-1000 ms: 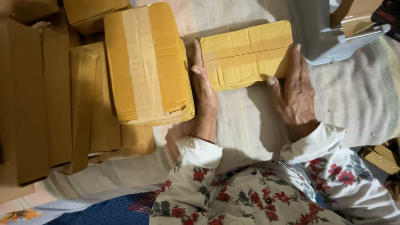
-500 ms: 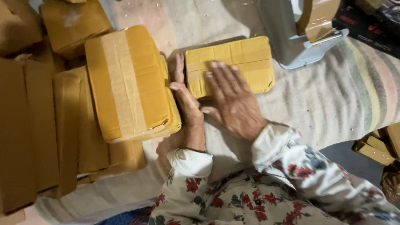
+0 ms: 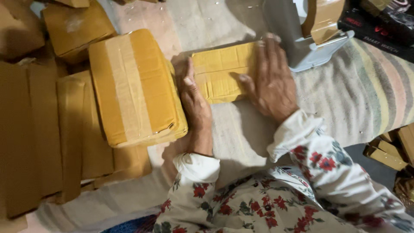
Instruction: The person tapes small cardboard boxes using a handheld tape dispenser. They apply tape to the seams, press it down, and cut the tape with a utility knife. The finished boxes are stacked on the table.
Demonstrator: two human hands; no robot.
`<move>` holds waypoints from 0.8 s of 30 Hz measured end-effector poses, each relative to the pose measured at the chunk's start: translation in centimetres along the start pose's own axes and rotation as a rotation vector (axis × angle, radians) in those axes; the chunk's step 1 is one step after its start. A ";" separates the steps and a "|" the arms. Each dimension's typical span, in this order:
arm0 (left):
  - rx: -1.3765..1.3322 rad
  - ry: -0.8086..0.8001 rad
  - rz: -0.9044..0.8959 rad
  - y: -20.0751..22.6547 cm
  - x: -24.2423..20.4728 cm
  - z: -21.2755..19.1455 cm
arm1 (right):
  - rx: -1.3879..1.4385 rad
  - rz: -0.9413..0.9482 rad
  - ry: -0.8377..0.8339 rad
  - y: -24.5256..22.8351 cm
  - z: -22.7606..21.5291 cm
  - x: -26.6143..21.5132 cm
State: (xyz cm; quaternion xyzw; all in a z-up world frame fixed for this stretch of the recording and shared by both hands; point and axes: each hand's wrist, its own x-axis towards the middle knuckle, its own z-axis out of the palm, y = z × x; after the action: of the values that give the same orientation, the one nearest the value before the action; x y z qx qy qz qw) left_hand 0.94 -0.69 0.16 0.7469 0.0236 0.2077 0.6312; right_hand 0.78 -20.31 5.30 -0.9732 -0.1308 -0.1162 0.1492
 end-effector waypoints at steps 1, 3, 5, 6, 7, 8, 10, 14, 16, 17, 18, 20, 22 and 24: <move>0.044 0.009 0.008 0.1 -0.1 -0.1 | 0.067 0.044 0.017 0.0 -0.1 -1.1; 0.127 0.020 0.026 0.2 -0.2 -0.2 | 0.139 0.068 0.025 0.0 -0.3 -3.0; 0.031 -0.003 -0.002 0.3 -0.3 -0.2 | 0.197 0.102 0.022 -0.1 -0.4 -4.5; -0.020 -0.016 -0.015 0.4 -0.4 0.0 | 0.221 0.121 0.012 -0.1 -0.5 -5.2; -0.049 -0.021 -0.017 0.4 -0.4 0.0 | 0.246 0.138 0.003 0.0 -0.5 -5.6; -0.078 -0.026 -0.019 0.4 -0.5 0.1 | 0.288 0.142 -0.007 0.3 -0.7 -5.9; -0.049 -0.007 0.017 0.3 -0.7 -0.2 | 0.385 0.133 -0.035 0.9 -0.9 -5.9; 0.034 0.031 0.151 0.1 -0.9 -0.5 | 0.424 0.049 -0.044 2.2 -0.7 -4.7; -0.010 0.016 0.158 0.1 -1.3 -0.3 | 0.475 0.040 -0.062 2.9 -0.6 -4.4; -0.042 0.005 0.140 0.2 -1.2 -0.2 | 0.477 0.043 -0.065 3.2 -0.5 -4.1; -0.074 -0.008 0.122 0.3 -1.2 -0.1 | 0.479 0.045 -0.068 3.5 -0.5 -3.9; 0.020 0.002 0.152 0.5 -1.6 -0.2 | 0.516 0.032 -0.062 3.8 -0.5 -4.0; 0.200 0.000 0.163 0.7 -2.4 -0.7 | 0.590 -0.003 -0.048 3.6 -0.5 -4.3; 0.455 -0.015 0.158 1.0 -2.9 -1.1 | 0.728 0.056 -0.029 3.4 -0.6 -4.3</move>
State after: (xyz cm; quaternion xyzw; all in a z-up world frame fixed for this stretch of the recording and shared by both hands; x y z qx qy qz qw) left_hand -2.30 -0.74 0.46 0.8710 0.0066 0.2400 0.4286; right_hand -2.41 -24.63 3.84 -0.8611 -0.1388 -0.0438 0.4872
